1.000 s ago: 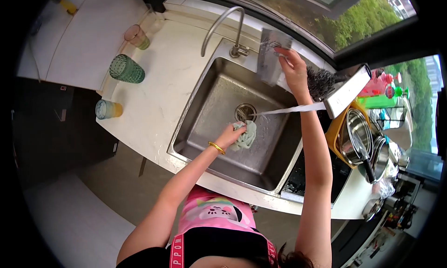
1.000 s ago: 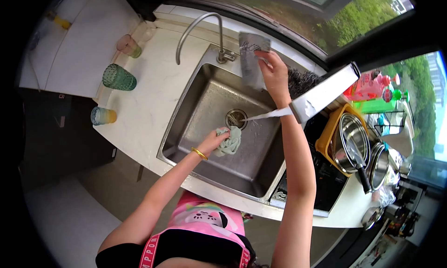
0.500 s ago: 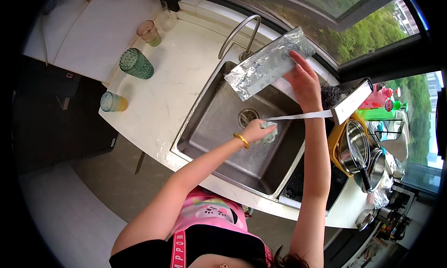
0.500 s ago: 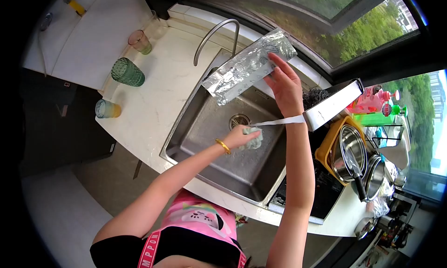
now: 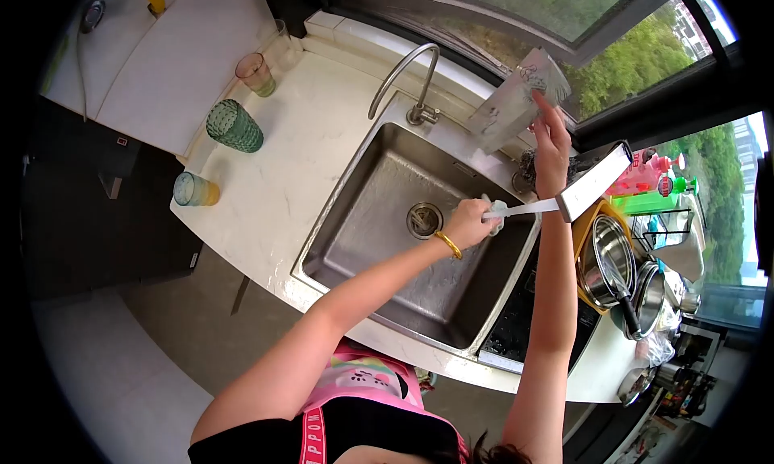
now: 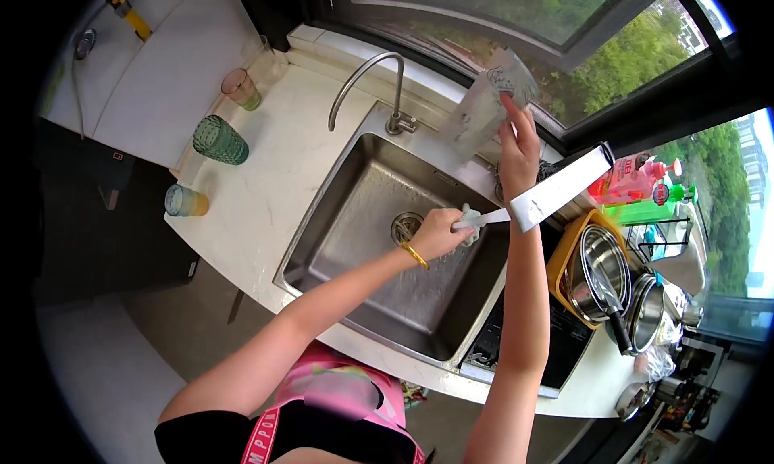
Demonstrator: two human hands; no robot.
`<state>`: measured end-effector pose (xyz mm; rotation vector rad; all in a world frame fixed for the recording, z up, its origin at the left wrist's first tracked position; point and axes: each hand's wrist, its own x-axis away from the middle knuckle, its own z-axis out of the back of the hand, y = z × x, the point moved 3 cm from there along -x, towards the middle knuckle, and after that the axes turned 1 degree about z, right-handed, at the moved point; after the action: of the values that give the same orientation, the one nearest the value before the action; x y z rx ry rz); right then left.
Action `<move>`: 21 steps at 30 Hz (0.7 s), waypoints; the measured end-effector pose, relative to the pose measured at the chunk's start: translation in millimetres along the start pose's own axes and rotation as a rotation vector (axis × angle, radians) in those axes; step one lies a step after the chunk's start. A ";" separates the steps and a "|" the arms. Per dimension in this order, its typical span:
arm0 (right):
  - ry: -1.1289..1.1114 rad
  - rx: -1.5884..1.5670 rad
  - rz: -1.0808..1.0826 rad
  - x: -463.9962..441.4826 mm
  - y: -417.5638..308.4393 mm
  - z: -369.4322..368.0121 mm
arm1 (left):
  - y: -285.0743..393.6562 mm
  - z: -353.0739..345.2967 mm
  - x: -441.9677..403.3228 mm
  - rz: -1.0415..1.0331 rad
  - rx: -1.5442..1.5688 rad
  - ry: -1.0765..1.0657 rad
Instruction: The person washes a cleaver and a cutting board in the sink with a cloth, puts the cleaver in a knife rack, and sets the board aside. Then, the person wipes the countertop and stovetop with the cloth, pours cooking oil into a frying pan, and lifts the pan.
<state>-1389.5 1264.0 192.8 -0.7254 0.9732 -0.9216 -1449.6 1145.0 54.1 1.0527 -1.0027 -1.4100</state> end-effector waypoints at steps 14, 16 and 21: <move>-0.242 1.534 -0.106 -93.9 82.6 -25.4 | -28.3 -0.4 2.0 0.094 0.012 -0.068; -0.269 1.505 -0.134 -103.9 98.8 -23.2 | -28.7 0.8 2.3 0.118 -0.023 -0.083; -0.347 1.335 0.016 -110.7 115.4 -33.9 | -28.1 2.1 1.2 0.168 0.130 -0.056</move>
<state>-1413.2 1409.6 122.3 0.2723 -0.0648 -1.1346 -1458.9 1146.3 27.5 1.0016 -1.2088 -1.2567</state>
